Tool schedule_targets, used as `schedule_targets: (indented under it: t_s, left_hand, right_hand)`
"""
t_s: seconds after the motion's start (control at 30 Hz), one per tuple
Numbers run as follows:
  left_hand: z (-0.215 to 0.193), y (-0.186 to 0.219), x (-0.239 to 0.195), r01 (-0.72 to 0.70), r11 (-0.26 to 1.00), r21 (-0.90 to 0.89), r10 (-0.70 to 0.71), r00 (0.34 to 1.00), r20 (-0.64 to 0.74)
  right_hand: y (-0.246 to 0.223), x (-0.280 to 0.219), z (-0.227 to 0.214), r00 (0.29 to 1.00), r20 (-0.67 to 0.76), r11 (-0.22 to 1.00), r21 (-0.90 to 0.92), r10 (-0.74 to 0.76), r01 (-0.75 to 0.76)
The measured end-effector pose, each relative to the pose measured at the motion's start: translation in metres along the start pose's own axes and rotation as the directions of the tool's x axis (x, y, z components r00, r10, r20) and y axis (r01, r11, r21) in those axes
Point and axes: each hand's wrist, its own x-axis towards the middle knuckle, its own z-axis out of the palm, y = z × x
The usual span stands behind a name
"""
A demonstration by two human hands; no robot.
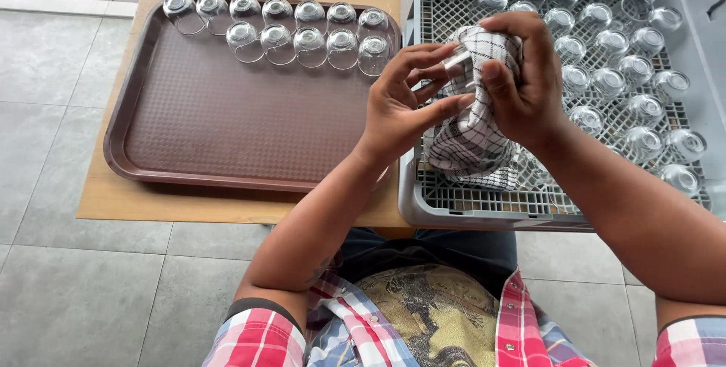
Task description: The person wipes small clear glasses with a checkered cloth, taking them from a grey plastic crate and placing them upside down on a brown tray. The person handles the glasses one by one, ensuring they are dry before arranging them in rows on the tray.
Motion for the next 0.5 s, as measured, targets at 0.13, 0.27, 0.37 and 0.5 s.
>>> schedule_targets:
  t_s: [0.13, 0.27, 0.37, 0.5]
  left_hand:
    - [-0.005, 0.005, 0.004, -0.088, 0.989, 0.121, 0.081, 0.995, 0.064]
    - [-0.011, 0.003, 0.009, 0.032, 0.998, -0.058, -0.033, 0.999, -0.014]
    - [-0.015, -0.003, 0.011, 0.102, 0.973, -0.208, -0.121, 0.989, -0.084]
    - [-0.018, -0.006, 0.011, 0.145, 0.917, -0.371, -0.179, 0.982, -0.059]
  right_hand:
    - [0.012, -0.001, -0.002, 0.997, -0.071, 0.999, 0.003, 0.041, -0.041]
    - [0.022, 0.0, -0.013, 0.977, -0.143, 0.987, 0.063, 0.156, -0.148]
    - [0.025, -0.001, -0.019, 0.985, -0.057, 0.986, 0.042, 0.161, -0.159]
    - [0.026, -0.004, -0.011, 0.983, 0.172, 0.995, -0.068, -0.059, 0.071]
